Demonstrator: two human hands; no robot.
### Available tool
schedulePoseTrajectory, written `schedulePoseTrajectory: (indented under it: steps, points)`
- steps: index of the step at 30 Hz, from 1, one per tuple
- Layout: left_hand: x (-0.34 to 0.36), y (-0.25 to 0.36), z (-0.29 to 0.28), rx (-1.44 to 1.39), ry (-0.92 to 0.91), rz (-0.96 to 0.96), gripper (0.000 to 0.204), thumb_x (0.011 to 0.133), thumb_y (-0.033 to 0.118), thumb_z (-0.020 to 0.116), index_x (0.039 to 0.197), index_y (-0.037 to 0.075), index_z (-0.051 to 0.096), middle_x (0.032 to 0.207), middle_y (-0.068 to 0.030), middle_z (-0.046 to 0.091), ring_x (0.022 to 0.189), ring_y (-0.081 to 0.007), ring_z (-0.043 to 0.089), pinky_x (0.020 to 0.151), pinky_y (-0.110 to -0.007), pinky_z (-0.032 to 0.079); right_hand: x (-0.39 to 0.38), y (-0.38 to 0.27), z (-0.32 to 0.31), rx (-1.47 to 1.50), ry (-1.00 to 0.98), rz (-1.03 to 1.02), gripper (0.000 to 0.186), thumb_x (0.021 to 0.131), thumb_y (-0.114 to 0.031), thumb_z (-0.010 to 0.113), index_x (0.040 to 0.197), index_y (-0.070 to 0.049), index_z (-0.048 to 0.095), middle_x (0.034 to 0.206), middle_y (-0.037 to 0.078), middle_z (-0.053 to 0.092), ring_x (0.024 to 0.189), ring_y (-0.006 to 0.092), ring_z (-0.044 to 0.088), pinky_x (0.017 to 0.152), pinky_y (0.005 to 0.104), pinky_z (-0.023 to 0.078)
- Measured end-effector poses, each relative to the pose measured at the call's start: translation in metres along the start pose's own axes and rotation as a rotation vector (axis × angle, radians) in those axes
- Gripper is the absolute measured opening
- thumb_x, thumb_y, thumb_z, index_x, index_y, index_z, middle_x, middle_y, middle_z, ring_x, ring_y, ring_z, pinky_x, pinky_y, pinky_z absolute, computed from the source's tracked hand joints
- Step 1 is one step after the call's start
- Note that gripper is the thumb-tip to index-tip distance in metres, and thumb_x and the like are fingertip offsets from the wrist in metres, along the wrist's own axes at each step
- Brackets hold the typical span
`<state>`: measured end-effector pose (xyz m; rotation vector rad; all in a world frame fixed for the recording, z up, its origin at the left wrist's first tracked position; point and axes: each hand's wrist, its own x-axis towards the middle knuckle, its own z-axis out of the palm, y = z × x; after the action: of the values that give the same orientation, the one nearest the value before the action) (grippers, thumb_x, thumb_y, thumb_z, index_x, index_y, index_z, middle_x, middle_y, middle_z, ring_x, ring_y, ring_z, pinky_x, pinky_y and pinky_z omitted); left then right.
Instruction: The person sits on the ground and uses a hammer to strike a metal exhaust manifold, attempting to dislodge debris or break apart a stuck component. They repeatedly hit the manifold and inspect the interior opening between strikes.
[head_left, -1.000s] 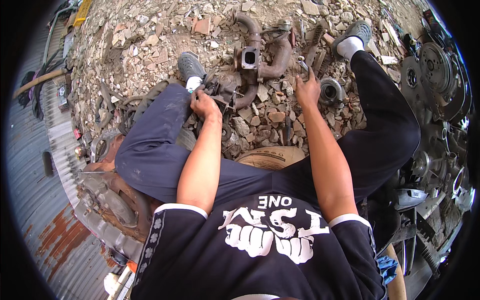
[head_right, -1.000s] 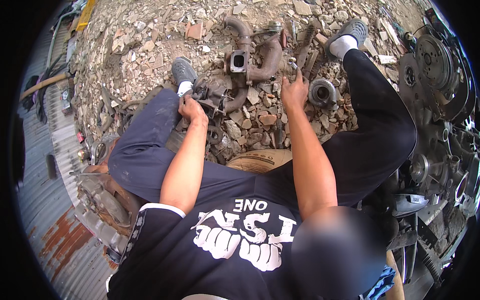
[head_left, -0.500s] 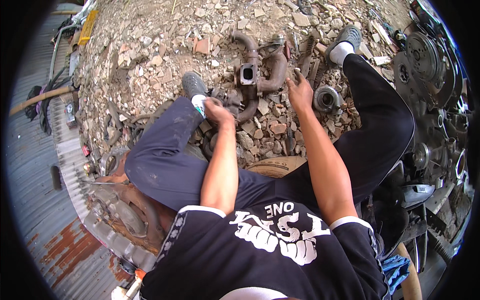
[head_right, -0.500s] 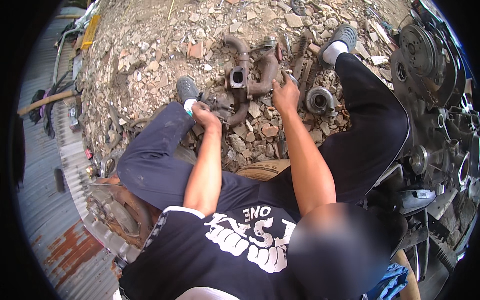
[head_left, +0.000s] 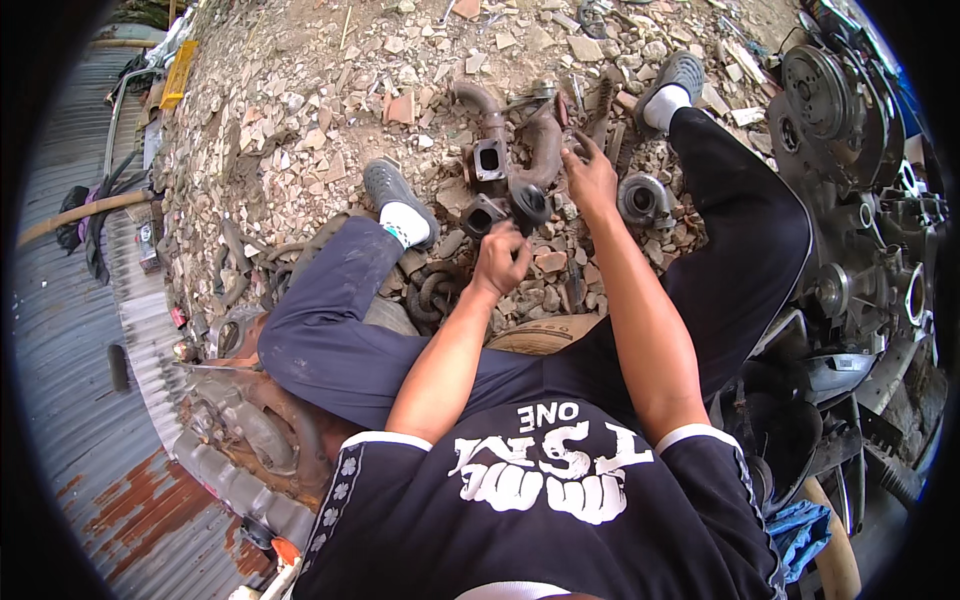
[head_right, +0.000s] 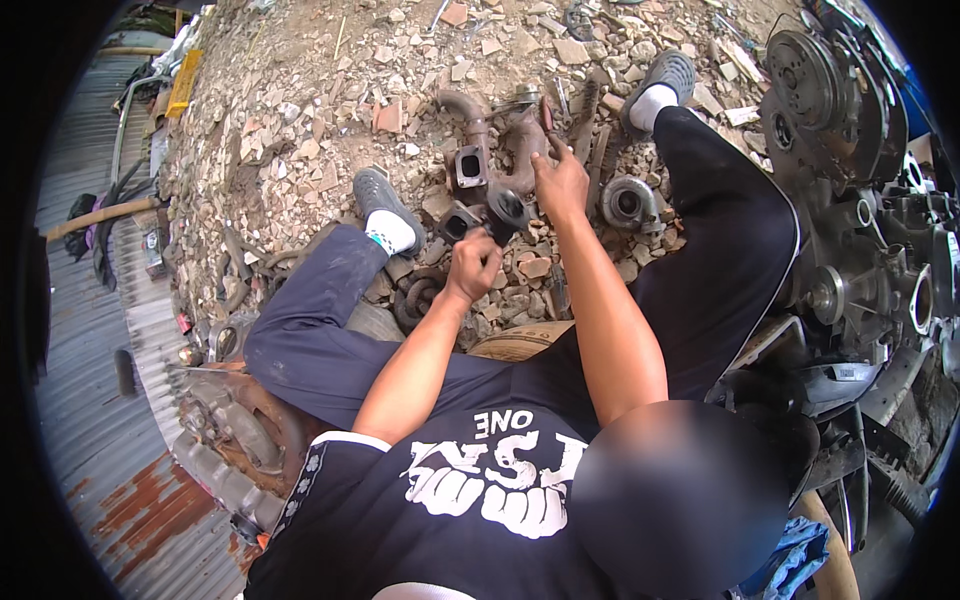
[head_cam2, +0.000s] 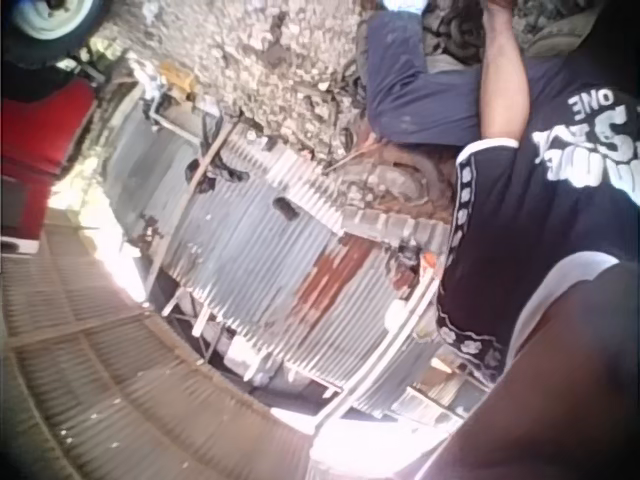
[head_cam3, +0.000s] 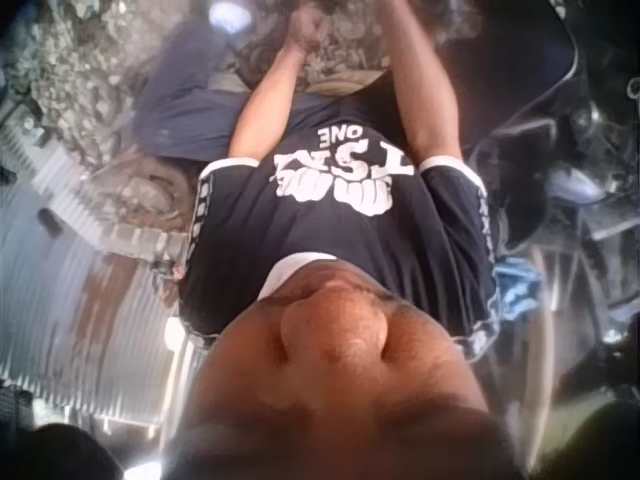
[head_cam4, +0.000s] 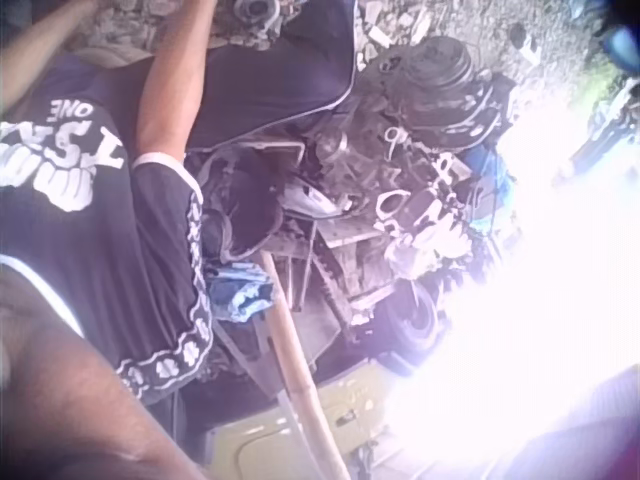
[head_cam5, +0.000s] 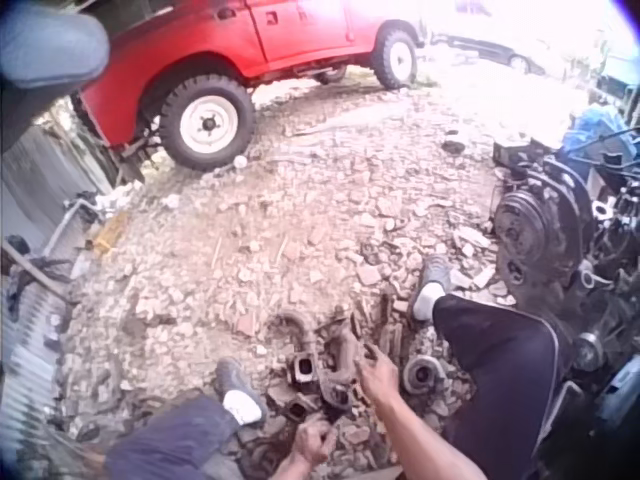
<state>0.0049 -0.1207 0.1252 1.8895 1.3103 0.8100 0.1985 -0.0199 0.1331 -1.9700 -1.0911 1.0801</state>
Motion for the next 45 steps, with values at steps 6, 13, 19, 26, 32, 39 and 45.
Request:
schedulePoseTrajectory:
  steps: [6,13,19,26,32,39,45]
  points:
    - [-0.010,-0.001,0.041,0.084,-0.302,0.030,0.016,0.078,0.015,0.070,0.069,0.002,0.071,0.079,-0.0198,0.070,0.080,-0.0365,0.068,0.093,-0.044,0.051,0.009,0.023,-0.013,-0.071,0.058,0.067,0.052,0.090,-0.036,0.068,0.136,-0.013,0.063,0.123,0.019,0.070,0.117,0.0356,0.065,0.103,0.0421,0.048]
    - [-0.041,-0.025,0.050,0.136,-0.233,0.296,0.011,0.076,0.011,0.073,0.068,0.004,0.071,0.071,-0.0170,0.068,0.074,-0.0344,0.067,0.079,-0.041,0.056,-0.004,0.009,-0.009,-0.043,0.072,0.079,0.049,0.091,-0.034,0.068,0.134,-0.012,0.063,0.120,0.020,0.070,0.116,0.0372,0.065,0.102,0.0433,0.048]
    - [0.011,0.013,0.004,-0.065,0.099,-0.158,0.032,0.091,0.021,0.072,0.066,0.000,0.072,0.060,-0.0125,0.068,0.050,-0.0207,0.063,0.051,-0.033,0.046,0.004,0.007,-0.013,0.006,0.107,0.025,0.048,0.091,-0.034,0.068,0.135,-0.014,0.064,0.121,0.019,0.070,0.116,0.0353,0.065,0.102,0.0424,0.048]
    - [0.049,-0.037,-0.038,-0.525,0.779,-0.514,0.048,0.097,0.028,0.068,0.061,-0.002,0.063,0.050,-0.0018,0.054,0.045,-0.0116,0.051,0.047,-0.031,0.040,0.012,0.013,-0.002,-0.047,0.055,0.096,0.049,0.091,-0.036,0.067,0.136,-0.017,0.063,0.123,0.017,0.070,0.117,0.0344,0.065,0.103,0.0412,0.048]
    - [0.083,-0.072,-0.056,0.128,0.972,-0.500,0.051,0.099,0.034,0.064,0.069,-0.007,0.063,0.051,-0.0105,0.053,0.046,-0.0185,0.045,0.053,-0.042,0.038,0.005,0.015,0.005,-0.043,-0.008,0.096,0.049,0.092,-0.035,0.067,0.137,-0.016,0.062,0.124,0.015,0.070,0.117,0.0341,0.065,0.102,0.0406,0.048]
    - [0.109,-0.159,-0.034,-0.206,0.602,-0.453,0.039,0.104,0.040,0.058,0.105,0.002,0.064,0.076,0.0006,0.061,0.057,-0.0101,0.052,0.051,-0.028,0.042,-0.005,0.019,0.020,-0.020,-0.116,0.033,0.049,0.093,-0.033,0.067,0.137,-0.012,0.062,0.122,0.015,0.071,0.115,0.0326,0.067,0.100,0.0397,0.049]
    - [0.131,-0.089,0.020,-0.215,0.150,-0.679,0.048,0.108,0.044,0.040,0.122,0.003,0.061,0.104,-0.0181,0.072,0.089,-0.0335,0.069,0.077,-0.045,0.055,0.005,0.014,0.014,-0.069,-0.099,0.030,0.047,0.094,-0.028,0.067,0.138,-0.010,0.061,0.119,0.015,0.073,0.110,0.0293,0.070,0.096,0.0371,0.051]
